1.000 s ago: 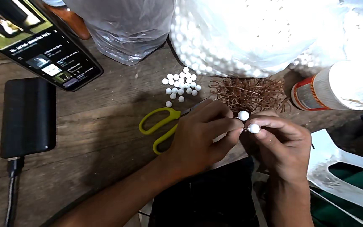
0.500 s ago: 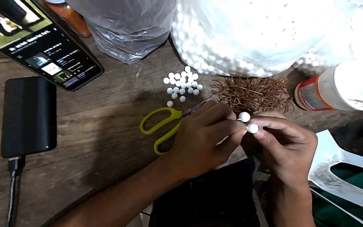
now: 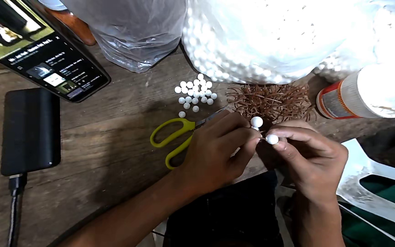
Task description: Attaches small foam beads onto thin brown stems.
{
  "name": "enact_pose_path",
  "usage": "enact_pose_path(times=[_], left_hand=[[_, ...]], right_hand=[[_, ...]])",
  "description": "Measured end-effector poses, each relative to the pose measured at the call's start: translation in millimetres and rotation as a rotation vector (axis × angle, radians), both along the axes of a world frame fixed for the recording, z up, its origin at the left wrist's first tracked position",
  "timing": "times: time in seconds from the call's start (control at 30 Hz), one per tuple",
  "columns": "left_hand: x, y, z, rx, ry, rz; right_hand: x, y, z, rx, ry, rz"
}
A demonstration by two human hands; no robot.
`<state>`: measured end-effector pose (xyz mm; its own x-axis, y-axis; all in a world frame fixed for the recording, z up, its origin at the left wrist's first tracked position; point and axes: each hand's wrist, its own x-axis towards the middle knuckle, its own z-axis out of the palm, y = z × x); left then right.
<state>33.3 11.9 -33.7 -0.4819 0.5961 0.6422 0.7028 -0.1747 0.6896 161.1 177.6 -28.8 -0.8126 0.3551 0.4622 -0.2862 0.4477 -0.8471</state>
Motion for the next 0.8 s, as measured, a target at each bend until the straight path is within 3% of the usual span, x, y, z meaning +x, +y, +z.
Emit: enact_pose_path(times=[0.4, 0.6, 0.8], left_hand=[[0.2, 0.6, -0.1, -0.008, -0.015, 0.0], [-1.7, 1.3, 6.7, 0.091, -0.243, -0.046], [-4.5, 6.0, 6.9, 0.224, -0.248, -0.052]], right_hand=[[0.1, -4.3, -0.8, 0.053, 0.004, -0.059], [0.5, -8.1, -0.6, -0.102, 0.128, -0.14], [-8.9, -37.0, -3.4, -0.195, -0.031, -0.034]])
